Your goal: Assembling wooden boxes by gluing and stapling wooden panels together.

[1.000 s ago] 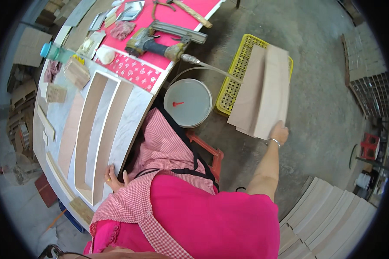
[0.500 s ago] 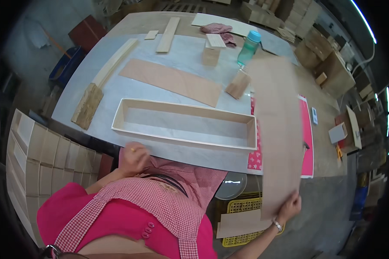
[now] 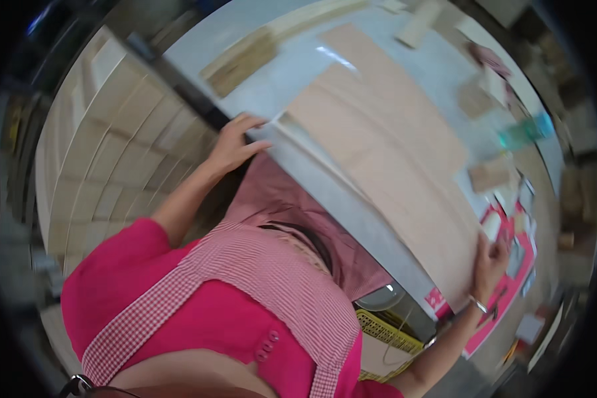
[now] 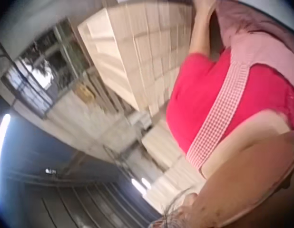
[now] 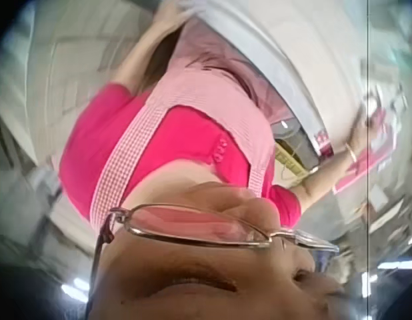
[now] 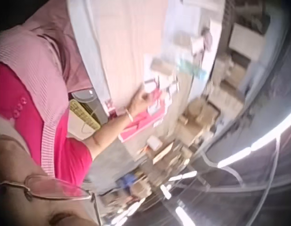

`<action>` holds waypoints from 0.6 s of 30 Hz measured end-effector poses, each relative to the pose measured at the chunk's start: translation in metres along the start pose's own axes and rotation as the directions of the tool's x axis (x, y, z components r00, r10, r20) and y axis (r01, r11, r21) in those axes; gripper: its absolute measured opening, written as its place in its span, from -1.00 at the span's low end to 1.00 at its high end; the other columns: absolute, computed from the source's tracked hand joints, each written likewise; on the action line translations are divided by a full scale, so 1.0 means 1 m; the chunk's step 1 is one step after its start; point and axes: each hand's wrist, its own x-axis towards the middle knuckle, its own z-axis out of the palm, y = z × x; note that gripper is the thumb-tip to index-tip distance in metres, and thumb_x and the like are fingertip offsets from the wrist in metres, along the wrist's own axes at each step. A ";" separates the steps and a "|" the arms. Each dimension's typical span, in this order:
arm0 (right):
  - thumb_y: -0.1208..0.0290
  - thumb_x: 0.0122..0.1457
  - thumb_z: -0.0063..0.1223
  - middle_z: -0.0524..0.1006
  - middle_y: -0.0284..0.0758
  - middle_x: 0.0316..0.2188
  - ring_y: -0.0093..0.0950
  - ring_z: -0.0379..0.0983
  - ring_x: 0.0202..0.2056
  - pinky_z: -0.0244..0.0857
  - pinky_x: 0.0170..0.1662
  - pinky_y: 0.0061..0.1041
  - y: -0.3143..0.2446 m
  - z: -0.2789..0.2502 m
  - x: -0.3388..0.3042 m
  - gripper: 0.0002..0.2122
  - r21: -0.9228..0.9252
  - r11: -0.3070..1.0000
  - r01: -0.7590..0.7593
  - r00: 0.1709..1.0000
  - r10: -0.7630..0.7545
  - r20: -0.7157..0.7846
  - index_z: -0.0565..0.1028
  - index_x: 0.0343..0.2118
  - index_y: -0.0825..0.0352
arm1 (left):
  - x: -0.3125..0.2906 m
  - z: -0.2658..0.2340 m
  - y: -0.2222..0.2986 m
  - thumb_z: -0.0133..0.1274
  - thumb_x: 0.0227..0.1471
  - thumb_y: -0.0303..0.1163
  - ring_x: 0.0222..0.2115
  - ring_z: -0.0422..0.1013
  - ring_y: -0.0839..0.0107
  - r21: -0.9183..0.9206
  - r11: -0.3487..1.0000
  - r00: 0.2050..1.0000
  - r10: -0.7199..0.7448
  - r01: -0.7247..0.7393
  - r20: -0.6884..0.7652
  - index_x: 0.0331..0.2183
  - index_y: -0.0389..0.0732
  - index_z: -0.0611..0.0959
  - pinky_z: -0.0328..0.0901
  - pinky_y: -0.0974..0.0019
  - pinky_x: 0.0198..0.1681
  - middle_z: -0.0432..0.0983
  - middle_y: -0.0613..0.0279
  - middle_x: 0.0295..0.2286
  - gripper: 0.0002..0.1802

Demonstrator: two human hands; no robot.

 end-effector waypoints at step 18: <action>0.24 0.17 0.21 0.16 -0.53 -0.67 -0.67 0.03 -0.57 -0.07 -0.52 -0.55 -0.022 0.035 0.040 -0.62 -0.063 0.996 0.059 0.978 -0.045 0.204 0.29 -0.63 0.31 | 0.017 -0.008 -0.002 0.31 -0.14 -0.34 -0.32 0.51 0.23 -0.064 0.992 0.993 -0.101 0.104 0.060 -0.31 -0.30 0.69 0.36 0.28 -0.18 0.58 0.10 -0.39 -0.69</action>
